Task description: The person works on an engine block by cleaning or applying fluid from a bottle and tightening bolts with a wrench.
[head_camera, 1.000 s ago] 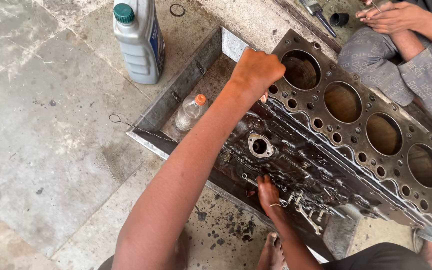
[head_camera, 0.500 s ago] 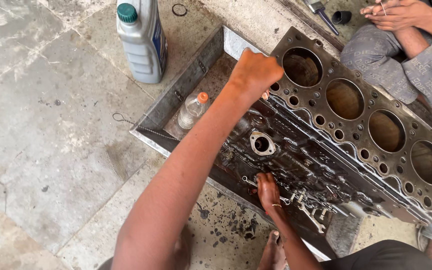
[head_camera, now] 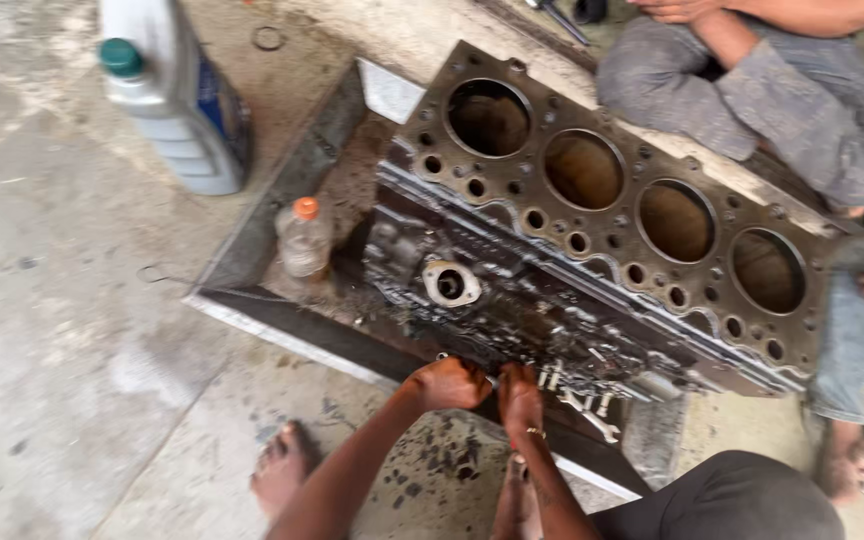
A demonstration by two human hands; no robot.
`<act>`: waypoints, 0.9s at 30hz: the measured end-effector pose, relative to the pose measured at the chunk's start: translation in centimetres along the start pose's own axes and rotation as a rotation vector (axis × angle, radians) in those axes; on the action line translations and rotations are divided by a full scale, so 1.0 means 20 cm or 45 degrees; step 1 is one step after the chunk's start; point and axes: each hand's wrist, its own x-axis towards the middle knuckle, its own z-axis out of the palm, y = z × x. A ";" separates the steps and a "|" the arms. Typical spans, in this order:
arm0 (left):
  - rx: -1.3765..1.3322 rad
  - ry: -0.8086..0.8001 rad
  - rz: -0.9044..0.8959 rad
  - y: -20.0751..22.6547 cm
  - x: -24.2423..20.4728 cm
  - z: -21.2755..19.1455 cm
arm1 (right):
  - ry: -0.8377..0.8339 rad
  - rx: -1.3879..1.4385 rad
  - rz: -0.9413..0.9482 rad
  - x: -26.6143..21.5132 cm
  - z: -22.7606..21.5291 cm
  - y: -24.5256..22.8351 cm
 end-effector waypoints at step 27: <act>-0.234 -0.513 0.239 -0.15 0.41 0.85 | -0.415 -1.079 -0.719 -0.28 -0.26 0.40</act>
